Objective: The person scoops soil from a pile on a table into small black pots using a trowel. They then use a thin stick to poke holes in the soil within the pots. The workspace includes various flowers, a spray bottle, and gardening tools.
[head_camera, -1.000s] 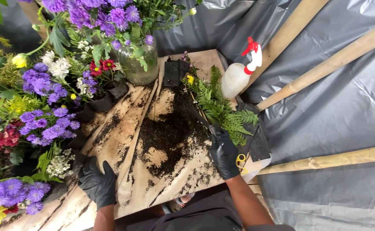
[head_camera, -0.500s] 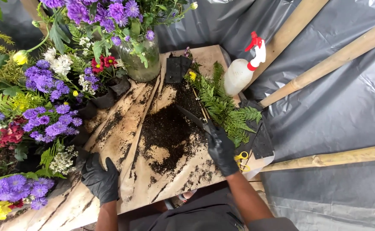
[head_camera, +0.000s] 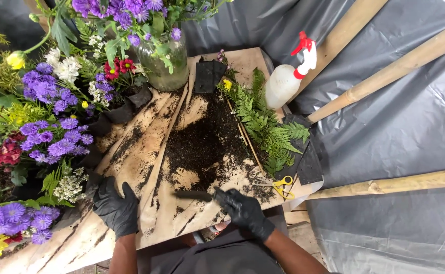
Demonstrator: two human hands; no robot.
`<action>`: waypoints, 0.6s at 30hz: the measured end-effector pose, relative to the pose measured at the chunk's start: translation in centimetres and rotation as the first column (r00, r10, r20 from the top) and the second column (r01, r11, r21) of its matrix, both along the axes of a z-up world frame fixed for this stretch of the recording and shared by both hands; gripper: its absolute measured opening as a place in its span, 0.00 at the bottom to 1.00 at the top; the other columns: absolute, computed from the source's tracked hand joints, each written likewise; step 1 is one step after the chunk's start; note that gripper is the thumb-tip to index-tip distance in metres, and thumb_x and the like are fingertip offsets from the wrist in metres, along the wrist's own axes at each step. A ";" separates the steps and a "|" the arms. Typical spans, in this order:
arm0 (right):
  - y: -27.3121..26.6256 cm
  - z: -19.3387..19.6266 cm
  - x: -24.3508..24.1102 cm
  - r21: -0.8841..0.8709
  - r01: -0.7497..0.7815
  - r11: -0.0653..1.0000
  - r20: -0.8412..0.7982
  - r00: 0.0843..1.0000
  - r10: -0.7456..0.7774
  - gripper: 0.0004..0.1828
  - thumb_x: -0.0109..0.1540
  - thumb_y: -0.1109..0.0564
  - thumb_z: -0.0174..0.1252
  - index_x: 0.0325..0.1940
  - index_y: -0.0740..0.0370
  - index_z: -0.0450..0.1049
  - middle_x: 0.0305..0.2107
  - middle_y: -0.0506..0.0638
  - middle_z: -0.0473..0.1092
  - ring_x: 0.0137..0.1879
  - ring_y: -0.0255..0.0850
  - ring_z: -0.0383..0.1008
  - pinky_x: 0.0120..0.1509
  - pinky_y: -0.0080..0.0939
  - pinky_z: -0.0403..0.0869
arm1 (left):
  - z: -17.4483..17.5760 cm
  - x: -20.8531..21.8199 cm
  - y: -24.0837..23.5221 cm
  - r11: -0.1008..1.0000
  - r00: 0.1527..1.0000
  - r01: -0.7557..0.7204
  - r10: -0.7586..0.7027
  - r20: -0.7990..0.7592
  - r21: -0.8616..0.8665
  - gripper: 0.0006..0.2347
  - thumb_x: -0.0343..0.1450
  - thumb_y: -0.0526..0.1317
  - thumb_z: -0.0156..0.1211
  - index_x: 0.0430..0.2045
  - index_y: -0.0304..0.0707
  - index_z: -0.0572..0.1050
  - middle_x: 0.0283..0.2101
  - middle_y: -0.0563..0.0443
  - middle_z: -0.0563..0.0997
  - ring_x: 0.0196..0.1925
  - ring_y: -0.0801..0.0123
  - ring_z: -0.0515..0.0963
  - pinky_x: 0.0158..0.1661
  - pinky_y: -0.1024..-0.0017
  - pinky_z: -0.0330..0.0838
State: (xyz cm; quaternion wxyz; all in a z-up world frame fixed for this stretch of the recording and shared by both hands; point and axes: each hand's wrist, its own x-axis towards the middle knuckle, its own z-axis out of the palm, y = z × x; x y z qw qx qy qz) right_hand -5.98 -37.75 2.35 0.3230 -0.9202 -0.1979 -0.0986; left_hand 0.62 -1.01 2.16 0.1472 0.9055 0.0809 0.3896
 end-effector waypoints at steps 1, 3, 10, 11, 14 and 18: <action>-0.3 -1.0 0.9 -0.036 0.061 0.998 0.069 0.996 -0.058 0.17 0.70 0.41 0.49 0.54 0.53 0.70 0.27 0.42 0.73 0.15 0.31 0.67 0.10 0.31 0.69 | -0.1 0.0 0.0 1.000 1.000 -0.011 0.011 -0.025 -0.007 0.17 0.72 0.39 0.61 0.53 0.27 0.79 0.53 0.32 0.81 0.54 0.38 0.79 0.54 0.47 0.73; -1.0 -2.9 2.7 -0.068 0.124 0.990 0.141 0.983 -0.113 0.19 0.71 0.40 0.46 0.53 0.55 0.69 0.19 0.41 0.69 0.11 0.30 0.61 0.06 0.33 0.63 | -0.3 -0.1 0.1 1.000 0.999 -0.021 0.020 -0.047 -0.015 0.17 0.72 0.39 0.61 0.53 0.27 0.79 0.52 0.33 0.82 0.53 0.39 0.79 0.54 0.48 0.73; -4.5 1.2 1.9 -0.032 0.199 0.979 0.297 0.937 -0.181 0.21 0.70 0.49 0.56 0.66 0.51 0.63 0.33 0.49 0.76 0.22 0.31 0.73 0.16 0.26 0.75 | 0.3 -0.3 0.0 1.000 1.000 0.001 -0.001 -0.013 -0.016 0.17 0.72 0.38 0.61 0.53 0.27 0.78 0.55 0.30 0.81 0.58 0.37 0.77 0.58 0.46 0.71; -4.8 2.9 1.1 0.003 0.162 0.987 0.227 0.961 -0.158 0.14 0.67 0.51 0.59 0.55 0.58 0.72 0.31 0.49 0.77 0.23 0.32 0.76 0.16 0.23 0.79 | 0.7 -0.2 -0.1 1.000 1.000 0.015 -0.015 -0.001 -0.008 0.17 0.71 0.38 0.61 0.52 0.25 0.78 0.56 0.29 0.80 0.61 0.36 0.76 0.60 0.46 0.70; -5.2 6.8 -1.9 -0.134 0.232 0.963 -0.050 0.969 -0.241 0.23 0.66 0.44 0.55 0.67 0.33 0.69 0.46 0.47 0.79 0.24 0.36 0.81 0.24 0.38 0.84 | 0.0 -0.2 0.1 1.000 1.000 0.009 -0.010 -0.025 -0.029 0.17 0.72 0.38 0.62 0.54 0.26 0.78 0.56 0.29 0.79 0.60 0.36 0.76 0.59 0.44 0.70; -7.0 2.2 -4.4 -0.046 0.362 0.931 0.123 0.927 -0.354 0.18 0.65 0.50 0.57 0.58 0.54 0.74 0.43 0.54 0.79 0.28 0.39 0.81 0.26 0.35 0.82 | 0.3 -0.2 -0.1 1.000 0.999 0.002 -0.003 -0.038 -0.025 0.17 0.72 0.38 0.61 0.53 0.27 0.78 0.53 0.32 0.81 0.55 0.38 0.78 0.57 0.47 0.72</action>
